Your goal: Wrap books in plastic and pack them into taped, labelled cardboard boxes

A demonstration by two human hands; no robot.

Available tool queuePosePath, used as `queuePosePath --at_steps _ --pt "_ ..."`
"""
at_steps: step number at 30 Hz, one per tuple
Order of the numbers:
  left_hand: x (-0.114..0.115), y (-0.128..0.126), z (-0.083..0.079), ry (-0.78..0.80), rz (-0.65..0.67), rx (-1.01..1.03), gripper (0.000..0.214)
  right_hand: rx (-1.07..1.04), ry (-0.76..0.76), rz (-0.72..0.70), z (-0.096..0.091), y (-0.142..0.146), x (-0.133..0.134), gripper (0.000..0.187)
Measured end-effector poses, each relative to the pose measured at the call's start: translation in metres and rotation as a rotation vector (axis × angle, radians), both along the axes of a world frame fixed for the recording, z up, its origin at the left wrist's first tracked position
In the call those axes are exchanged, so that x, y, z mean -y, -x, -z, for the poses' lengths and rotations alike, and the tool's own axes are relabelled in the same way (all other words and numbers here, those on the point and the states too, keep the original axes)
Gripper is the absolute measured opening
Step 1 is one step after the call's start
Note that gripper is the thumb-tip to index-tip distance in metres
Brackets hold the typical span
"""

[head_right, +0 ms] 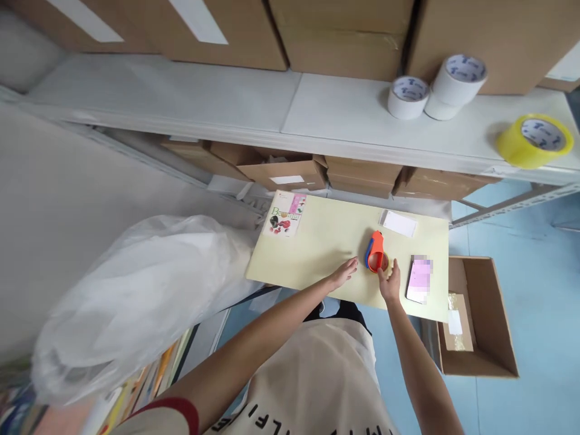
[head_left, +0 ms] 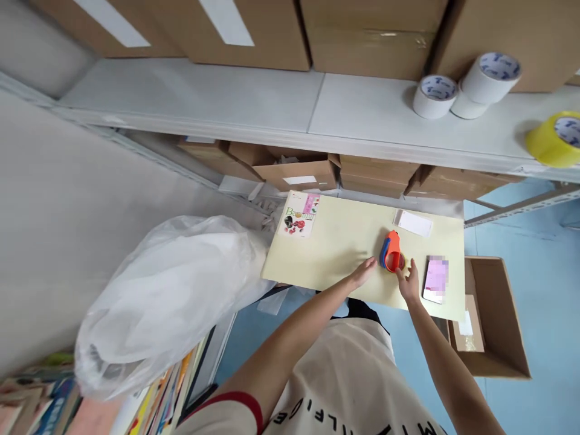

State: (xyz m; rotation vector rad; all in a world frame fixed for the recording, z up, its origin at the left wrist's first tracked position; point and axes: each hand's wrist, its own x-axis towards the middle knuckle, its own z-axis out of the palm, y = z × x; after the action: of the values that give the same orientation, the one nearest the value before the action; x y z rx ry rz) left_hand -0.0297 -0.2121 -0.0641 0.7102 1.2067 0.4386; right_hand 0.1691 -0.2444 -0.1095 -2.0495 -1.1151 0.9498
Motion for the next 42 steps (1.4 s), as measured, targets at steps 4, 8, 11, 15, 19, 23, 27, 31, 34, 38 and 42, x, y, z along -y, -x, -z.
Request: queuePosePath --at_steps 4,8,11,15,19,23,27,31,34,38,42 --pt "0.011 0.043 -0.014 -0.041 -0.066 -0.026 0.07 0.271 -0.271 -0.083 -0.024 0.014 0.002 0.077" --pt "0.026 0.088 -0.035 -0.105 -0.125 -0.055 0.067 0.33 -0.438 -0.245 -0.045 0.055 -0.007 0.064" --pt "0.046 0.128 -0.06 -0.176 -0.177 -0.095 0.065 0.297 -0.513 -0.386 -0.057 0.105 -0.014 0.06" --pt "0.087 0.198 -0.105 -0.433 -0.18 -0.236 0.053 0.172 -0.583 -0.59 -0.07 0.188 -0.015 0.055" --pt "0.132 0.279 -0.151 -0.71 -0.266 -0.507 0.048 0.043 -0.636 -0.834 -0.089 0.28 -0.012 0.041" --pt "0.163 0.36 -0.182 -0.758 -0.308 -1.022 0.048 -0.032 -0.673 -1.187 -0.117 0.379 -0.016 0.024" --pt "0.18 0.424 -0.194 -0.36 -0.279 -1.562 0.05 0.018 -0.511 -1.41 -0.135 0.469 -0.02 0.032" --pt "0.19 0.457 -0.19 0.0 -0.173 -1.557 0.029 0.1 -0.413 -1.501 -0.136 0.519 -0.01 0.039" --pt "0.197 0.468 -0.185 -0.054 -0.172 -1.531 0.032 0.136 -0.413 -1.527 -0.136 0.528 -0.001 0.036" --pt "0.206 0.476 -0.184 -0.273 -0.204 -1.553 0.036 0.257 -0.461 -1.434 -0.142 0.536 -0.001 0.04" --pt "0.214 0.483 -0.183 -0.417 -0.211 -1.49 0.034 0.332 -0.34 -1.342 -0.145 0.552 -0.011 0.038"
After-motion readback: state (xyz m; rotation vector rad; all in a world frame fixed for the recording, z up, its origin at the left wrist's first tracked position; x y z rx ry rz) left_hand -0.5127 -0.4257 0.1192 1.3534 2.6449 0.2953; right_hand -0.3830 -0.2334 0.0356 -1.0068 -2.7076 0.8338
